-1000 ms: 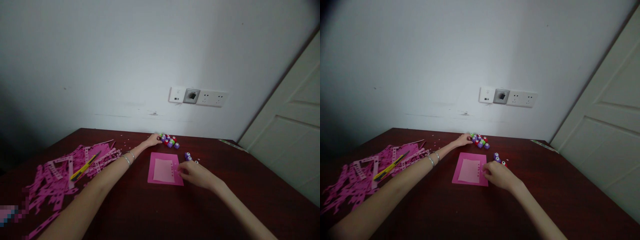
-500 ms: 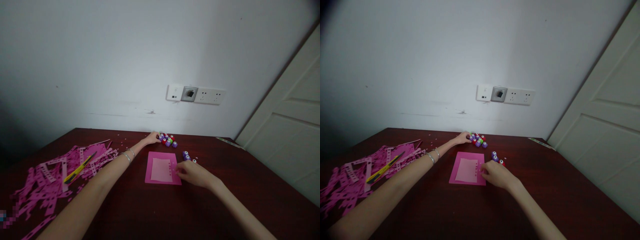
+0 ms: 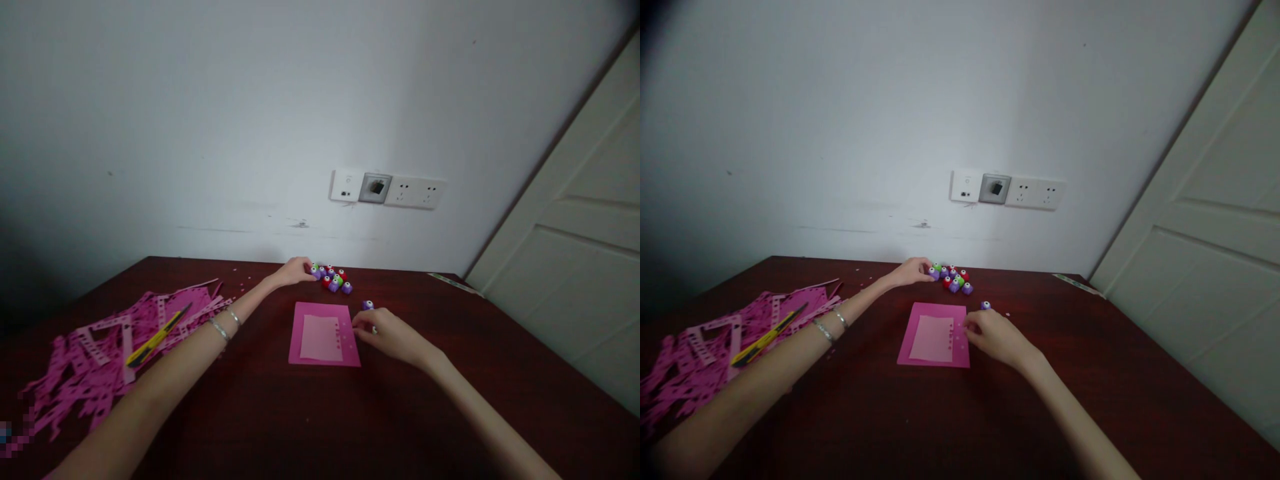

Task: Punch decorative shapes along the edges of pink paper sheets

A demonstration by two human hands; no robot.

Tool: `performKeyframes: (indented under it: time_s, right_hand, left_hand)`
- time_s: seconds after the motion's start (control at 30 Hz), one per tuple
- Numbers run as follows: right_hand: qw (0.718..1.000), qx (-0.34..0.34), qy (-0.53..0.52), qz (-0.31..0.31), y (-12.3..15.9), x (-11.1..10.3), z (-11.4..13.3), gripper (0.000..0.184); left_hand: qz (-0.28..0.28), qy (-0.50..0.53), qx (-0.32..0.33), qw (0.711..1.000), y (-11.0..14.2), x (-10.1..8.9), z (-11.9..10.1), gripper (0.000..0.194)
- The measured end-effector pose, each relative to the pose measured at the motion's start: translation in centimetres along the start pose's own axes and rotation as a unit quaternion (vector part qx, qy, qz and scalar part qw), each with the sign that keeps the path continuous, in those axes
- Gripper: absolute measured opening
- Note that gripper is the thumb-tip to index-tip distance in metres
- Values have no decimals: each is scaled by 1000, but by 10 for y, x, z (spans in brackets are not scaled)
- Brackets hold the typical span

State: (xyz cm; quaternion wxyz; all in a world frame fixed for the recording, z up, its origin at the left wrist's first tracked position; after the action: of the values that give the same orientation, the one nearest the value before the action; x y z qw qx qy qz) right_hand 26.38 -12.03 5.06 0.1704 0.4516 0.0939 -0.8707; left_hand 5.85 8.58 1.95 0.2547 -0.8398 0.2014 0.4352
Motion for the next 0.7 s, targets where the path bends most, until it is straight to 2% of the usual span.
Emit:
performKeyframes:
  time_s: [0.13, 0.27, 0.47, 0.7]
  right_hand:
    - [997, -33, -45, -57, 2, -8, 2, 20]
    - [990, -43, -94, -94, 4, -11, 6, 20]
    - [981, -57, -146, -111, 4, -4, 21, 19]
    - [976, -74, -183, -91, 5, 7, 33, 29]
  left_hand:
    - [36, 24, 26, 999, 33, -29, -36, 34]
    - [64, 24, 57, 996, 70, -44, -71, 33]
    - [101, -4, 108, 989, 105, -40, -106, 27]
    - [104, -8, 141, 984, 113, -34, -118, 24]
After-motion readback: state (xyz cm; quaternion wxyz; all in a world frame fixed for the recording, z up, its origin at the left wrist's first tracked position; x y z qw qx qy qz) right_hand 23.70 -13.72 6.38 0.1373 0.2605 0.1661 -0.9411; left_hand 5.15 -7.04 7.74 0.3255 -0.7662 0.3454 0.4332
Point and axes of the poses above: each hand's wrist, its own y-axis away from the middle knuckle, its own x-axis out of the palm, z = x × y, the point moved 1 cm from there along -y, towards the middle knuckle, and after that the axes turned 12 degrees about -y, right-handed, at the moved point
